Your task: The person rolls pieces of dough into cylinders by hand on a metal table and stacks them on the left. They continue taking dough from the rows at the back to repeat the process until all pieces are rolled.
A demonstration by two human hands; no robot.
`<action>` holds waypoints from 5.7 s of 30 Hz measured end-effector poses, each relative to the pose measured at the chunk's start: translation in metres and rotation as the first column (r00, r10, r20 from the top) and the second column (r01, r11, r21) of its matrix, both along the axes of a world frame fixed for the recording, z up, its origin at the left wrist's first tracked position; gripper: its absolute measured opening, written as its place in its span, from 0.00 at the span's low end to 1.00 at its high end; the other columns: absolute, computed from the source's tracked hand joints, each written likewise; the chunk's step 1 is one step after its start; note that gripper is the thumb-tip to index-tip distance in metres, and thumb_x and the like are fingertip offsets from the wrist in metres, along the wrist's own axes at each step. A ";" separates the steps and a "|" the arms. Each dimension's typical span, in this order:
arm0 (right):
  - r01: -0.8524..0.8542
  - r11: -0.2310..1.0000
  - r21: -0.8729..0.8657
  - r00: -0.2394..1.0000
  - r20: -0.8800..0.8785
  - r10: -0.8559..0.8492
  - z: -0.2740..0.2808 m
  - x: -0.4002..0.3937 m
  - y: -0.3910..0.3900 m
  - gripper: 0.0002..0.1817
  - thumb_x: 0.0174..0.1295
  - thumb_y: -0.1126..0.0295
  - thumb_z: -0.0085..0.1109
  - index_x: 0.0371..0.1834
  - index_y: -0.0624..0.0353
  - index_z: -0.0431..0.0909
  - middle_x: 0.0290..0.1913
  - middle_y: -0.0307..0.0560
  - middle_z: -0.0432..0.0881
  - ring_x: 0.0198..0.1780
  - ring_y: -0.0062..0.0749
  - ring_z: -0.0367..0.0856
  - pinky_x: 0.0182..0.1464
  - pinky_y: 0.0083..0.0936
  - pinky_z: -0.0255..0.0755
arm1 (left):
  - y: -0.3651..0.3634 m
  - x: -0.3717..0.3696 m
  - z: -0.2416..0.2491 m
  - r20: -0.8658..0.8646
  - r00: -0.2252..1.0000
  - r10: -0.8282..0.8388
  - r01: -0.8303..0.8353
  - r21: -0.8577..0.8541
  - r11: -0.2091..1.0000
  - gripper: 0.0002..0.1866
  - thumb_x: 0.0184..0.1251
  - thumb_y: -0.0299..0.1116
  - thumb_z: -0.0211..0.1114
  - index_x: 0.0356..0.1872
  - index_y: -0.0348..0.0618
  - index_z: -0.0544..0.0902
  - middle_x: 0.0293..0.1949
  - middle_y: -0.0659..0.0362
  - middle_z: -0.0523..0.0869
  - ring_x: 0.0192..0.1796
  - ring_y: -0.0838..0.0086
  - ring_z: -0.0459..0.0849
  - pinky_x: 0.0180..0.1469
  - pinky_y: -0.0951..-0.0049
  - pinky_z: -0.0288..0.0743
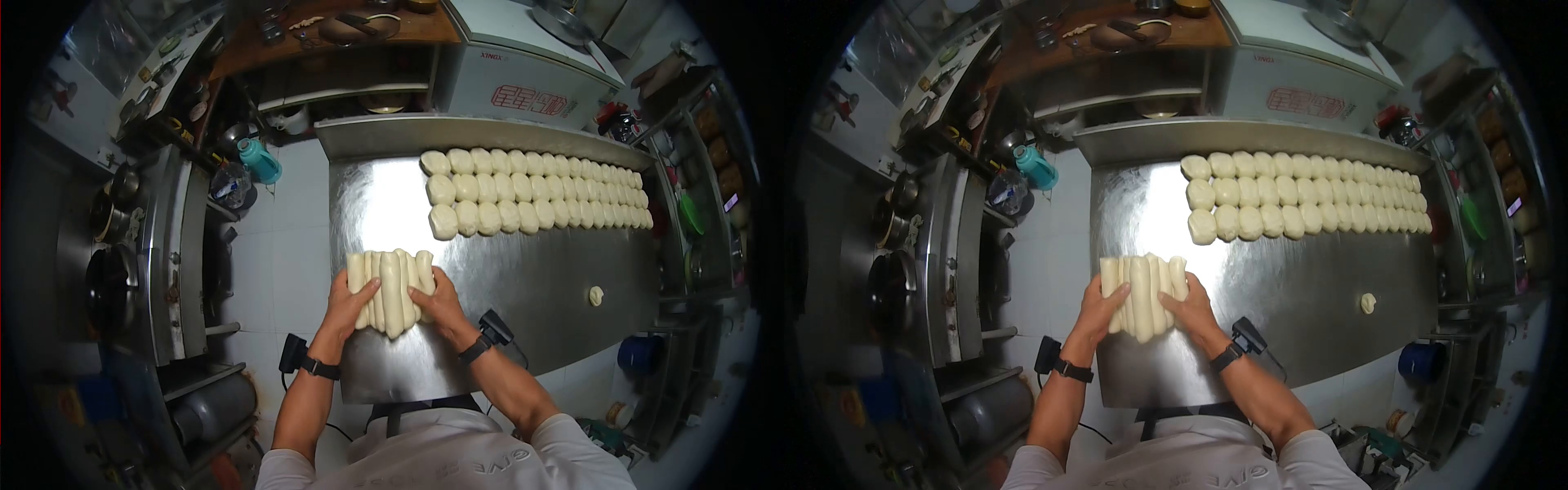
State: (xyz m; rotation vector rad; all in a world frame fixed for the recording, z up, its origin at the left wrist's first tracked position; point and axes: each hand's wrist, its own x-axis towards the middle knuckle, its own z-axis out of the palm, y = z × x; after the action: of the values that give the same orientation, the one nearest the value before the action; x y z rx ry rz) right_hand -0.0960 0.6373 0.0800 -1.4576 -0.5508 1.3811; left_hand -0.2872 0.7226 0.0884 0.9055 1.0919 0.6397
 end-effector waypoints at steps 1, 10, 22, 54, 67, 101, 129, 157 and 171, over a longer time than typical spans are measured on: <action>0.010 0.999 0.031 1.000 -0.002 -0.010 0.008 0.004 0.020 0.32 0.64 0.70 0.71 0.69 0.67 0.70 0.58 0.51 0.82 0.59 0.33 0.81 0.64 0.31 0.76 | 0.019 0.005 0.005 0.011 1.000 -0.006 0.005 0.043 0.999 0.29 0.71 0.35 0.74 0.66 0.32 0.73 0.57 0.48 0.84 0.57 0.66 0.85 0.59 0.65 0.83; 0.007 0.961 0.278 0.991 0.127 -0.044 0.026 0.050 0.188 0.30 0.62 0.67 0.73 0.65 0.67 0.73 0.55 0.50 0.83 0.56 0.33 0.83 0.61 0.30 0.76 | 0.181 0.053 0.020 0.099 0.995 -0.008 -0.019 0.260 0.965 0.24 0.74 0.38 0.71 0.60 0.31 0.77 0.52 0.50 0.86 0.52 0.68 0.87 0.53 0.67 0.84; -0.064 0.987 0.149 0.582 0.809 -0.085 -0.039 0.060 0.213 0.45 0.69 0.53 0.62 0.75 0.82 0.59 0.73 0.83 0.64 0.76 0.70 0.63 0.80 0.45 0.56 | 0.228 0.064 -0.064 -0.417 0.900 0.125 0.098 0.473 0.876 0.43 0.73 0.41 0.63 0.80 0.29 0.56 0.75 0.36 0.64 0.77 0.43 0.65 0.79 0.56 0.58; -0.156 0.988 -0.002 0.092 0.996 0.017 -0.023 0.156 0.233 0.21 0.51 0.63 0.76 0.47 0.61 0.85 0.42 0.56 0.83 0.49 0.56 0.82 0.52 0.48 0.77 | 0.030 0.089 -0.039 -0.353 0.927 0.123 0.164 0.679 0.716 0.18 0.78 0.34 0.59 0.54 0.25 0.83 0.44 0.43 0.84 0.48 0.52 0.83 0.54 0.56 0.76; 0.409 0.835 0.367 0.910 -0.234 -0.343 0.038 0.159 0.060 0.31 0.70 0.77 0.61 0.76 0.65 0.65 0.65 0.49 0.78 0.58 0.29 0.82 0.59 0.29 0.79 | 0.041 0.218 -0.067 -0.589 0.759 0.277 0.124 0.548 0.827 0.23 0.62 0.41 0.74 0.47 0.33 0.78 0.49 0.40 0.82 0.53 0.45 0.81 0.56 0.49 0.76; -0.358 0.864 -0.355 -0.052 0.931 0.361 -0.036 0.249 -0.136 0.46 0.72 0.47 0.53 0.80 0.74 0.55 0.82 0.67 0.57 0.85 0.55 0.50 0.84 0.56 0.42 | -0.089 0.162 -0.048 -0.889 0.420 0.180 0.840 0.456 0.294 0.53 0.70 0.68 0.56 0.74 0.22 0.63 0.76 0.24 0.60 0.80 0.32 0.54 0.82 0.40 0.43; -0.344 0.874 -0.343 -0.224 0.934 0.279 -0.033 0.239 -0.165 0.41 0.67 0.44 0.58 0.78 0.58 0.67 0.81 0.60 0.62 0.82 0.64 0.54 0.80 0.68 0.41 | -0.078 0.084 -0.036 -0.935 0.141 0.324 0.865 0.276 0.419 0.40 0.74 0.62 0.55 0.80 0.47 0.68 0.81 0.34 0.57 0.82 0.29 0.49 0.82 0.33 0.32; -0.170 0.985 -0.018 0.398 0.913 0.086 -0.035 0.094 0.252 0.28 0.73 0.53 0.56 0.54 0.74 0.79 0.49 0.71 0.85 0.54 0.63 0.84 0.58 0.48 0.76 | -0.140 0.043 -0.039 -0.799 0.597 -0.074 0.669 0.444 0.595 0.19 0.69 0.44 0.69 0.52 0.42 0.82 0.47 0.48 0.83 0.55 0.55 0.80 0.52 0.55 0.70; -0.208 0.964 0.165 0.700 0.714 0.029 0.042 0.071 0.125 0.21 0.73 0.63 0.62 0.61 0.67 0.79 0.44 0.51 0.86 0.47 0.28 0.82 0.53 0.29 0.77 | -0.004 0.118 0.023 -0.058 0.996 0.071 -0.019 0.625 0.780 0.39 0.70 0.28 0.62 0.79 0.28 0.57 0.69 0.31 0.68 0.69 0.38 0.72 0.74 0.50 0.66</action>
State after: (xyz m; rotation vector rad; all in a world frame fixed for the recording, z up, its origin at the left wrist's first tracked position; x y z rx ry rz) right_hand -0.0250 0.7626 0.1223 -1.7562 -1.2799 0.7527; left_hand -0.1689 0.7189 0.1114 1.4933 0.9784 1.0492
